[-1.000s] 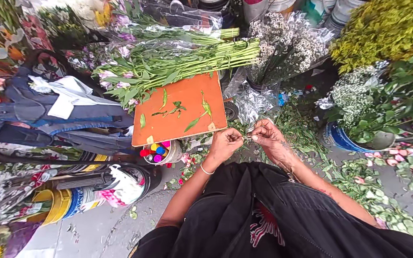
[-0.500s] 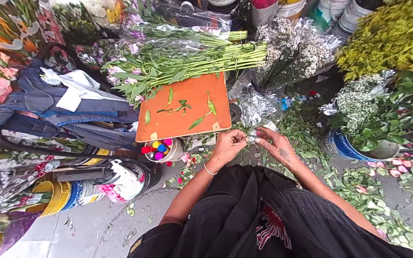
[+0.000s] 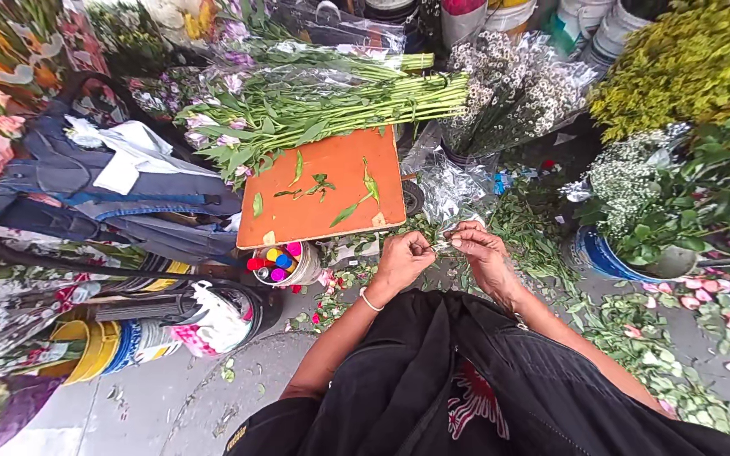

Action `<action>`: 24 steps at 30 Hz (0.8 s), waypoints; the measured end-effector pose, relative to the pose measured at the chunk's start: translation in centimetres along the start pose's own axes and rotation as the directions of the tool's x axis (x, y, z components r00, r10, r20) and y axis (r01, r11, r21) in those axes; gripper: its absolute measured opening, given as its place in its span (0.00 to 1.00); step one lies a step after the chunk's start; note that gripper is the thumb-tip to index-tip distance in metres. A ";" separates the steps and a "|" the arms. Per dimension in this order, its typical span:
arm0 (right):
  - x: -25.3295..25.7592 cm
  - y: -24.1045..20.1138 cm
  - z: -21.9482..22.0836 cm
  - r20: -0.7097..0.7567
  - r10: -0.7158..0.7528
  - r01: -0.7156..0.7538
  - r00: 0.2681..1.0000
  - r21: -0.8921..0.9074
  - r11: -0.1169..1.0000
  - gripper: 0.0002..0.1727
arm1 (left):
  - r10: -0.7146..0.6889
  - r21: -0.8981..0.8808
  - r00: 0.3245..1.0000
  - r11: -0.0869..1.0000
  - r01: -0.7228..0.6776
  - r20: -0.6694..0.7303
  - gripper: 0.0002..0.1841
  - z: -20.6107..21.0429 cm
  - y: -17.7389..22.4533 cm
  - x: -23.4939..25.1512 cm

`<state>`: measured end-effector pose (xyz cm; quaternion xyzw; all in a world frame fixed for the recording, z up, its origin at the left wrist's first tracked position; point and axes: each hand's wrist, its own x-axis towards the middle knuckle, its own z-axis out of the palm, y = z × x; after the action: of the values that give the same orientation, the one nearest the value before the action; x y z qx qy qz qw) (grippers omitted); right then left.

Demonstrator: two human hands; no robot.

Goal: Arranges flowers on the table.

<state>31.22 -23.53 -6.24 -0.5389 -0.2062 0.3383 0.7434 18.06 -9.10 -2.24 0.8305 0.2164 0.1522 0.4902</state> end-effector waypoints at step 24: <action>0.1 1.0 0.7 0.198 0.155 -0.169 0.968 0.056 0.984 0.28 | -0.036 -0.079 0.981 0.995 0.052 0.192 0.11 -0.5 -0.4 -1.8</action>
<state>30.59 -22.82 -6.95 -0.4912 -0.2202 0.4557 0.7089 16.15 -9.50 -2.44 0.8148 0.1805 0.0702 0.5464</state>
